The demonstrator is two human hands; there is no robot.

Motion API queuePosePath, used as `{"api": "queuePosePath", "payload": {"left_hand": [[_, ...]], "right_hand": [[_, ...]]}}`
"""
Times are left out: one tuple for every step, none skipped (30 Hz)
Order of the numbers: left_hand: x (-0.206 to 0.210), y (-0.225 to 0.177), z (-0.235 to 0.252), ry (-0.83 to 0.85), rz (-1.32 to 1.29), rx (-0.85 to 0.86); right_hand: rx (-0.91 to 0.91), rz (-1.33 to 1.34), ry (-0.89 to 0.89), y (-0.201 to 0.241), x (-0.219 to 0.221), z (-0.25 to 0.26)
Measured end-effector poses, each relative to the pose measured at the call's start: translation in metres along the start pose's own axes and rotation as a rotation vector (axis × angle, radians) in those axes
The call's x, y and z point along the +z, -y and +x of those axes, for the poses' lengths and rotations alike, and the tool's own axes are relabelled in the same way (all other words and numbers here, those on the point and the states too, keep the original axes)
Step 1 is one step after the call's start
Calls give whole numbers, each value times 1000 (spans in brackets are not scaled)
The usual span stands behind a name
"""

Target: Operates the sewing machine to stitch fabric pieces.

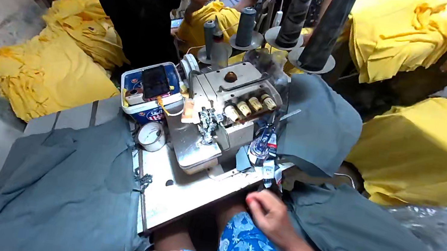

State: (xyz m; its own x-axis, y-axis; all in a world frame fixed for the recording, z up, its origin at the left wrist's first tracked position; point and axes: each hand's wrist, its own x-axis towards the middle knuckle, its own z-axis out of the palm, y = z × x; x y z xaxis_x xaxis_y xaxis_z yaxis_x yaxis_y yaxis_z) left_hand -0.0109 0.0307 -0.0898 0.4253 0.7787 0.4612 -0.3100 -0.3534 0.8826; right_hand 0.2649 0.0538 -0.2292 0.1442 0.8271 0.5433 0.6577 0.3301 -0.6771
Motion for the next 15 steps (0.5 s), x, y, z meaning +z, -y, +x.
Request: {"api": "queuePosePath", "payload": {"left_hand": [[-3,15,-7,10,-18,-49],[-4,27,-13,8,-14,-102],[-3,37,-19,-3,-7,-157],[-1,44,-25,-16,10,-208],[0,50,-30,-25,48,-253],[1,54,-35,-34,92,-290],[2,58,-40,-41,133,-322],[2,61,-46,-49,166,-348],[2,63,-51,-55,191,-371],[2,64,-55,-63,205,-396],[2,65,-58,-74,217,-420],[2,67,-60,-80,239,-442],[2,69,-61,-77,270,-457],[3,71,-62,-66,310,-469],[4,72,-63,-50,350,-482]], "right_hand": [[31,-60,-70,-7,-15,13],[54,-103,-128,-13,-27,27],[65,-133,-180,-19,-35,40],[69,-148,-229,-25,-41,50],[65,-148,-275,-29,-43,60],[56,-139,-311,-31,-43,67],[45,-130,-322,-31,-41,71],[31,-127,-309,-30,-38,72],[10,-133,-274,-29,-32,71],[-13,-151,-215,-29,-24,69],[-30,-180,-141,-27,-17,66],[-45,-226,-70,-25,-10,64],[-60,-289,-18,-24,-3,62],[-63,-367,31,-23,3,63],[-21,-431,112,-20,8,64]]}}
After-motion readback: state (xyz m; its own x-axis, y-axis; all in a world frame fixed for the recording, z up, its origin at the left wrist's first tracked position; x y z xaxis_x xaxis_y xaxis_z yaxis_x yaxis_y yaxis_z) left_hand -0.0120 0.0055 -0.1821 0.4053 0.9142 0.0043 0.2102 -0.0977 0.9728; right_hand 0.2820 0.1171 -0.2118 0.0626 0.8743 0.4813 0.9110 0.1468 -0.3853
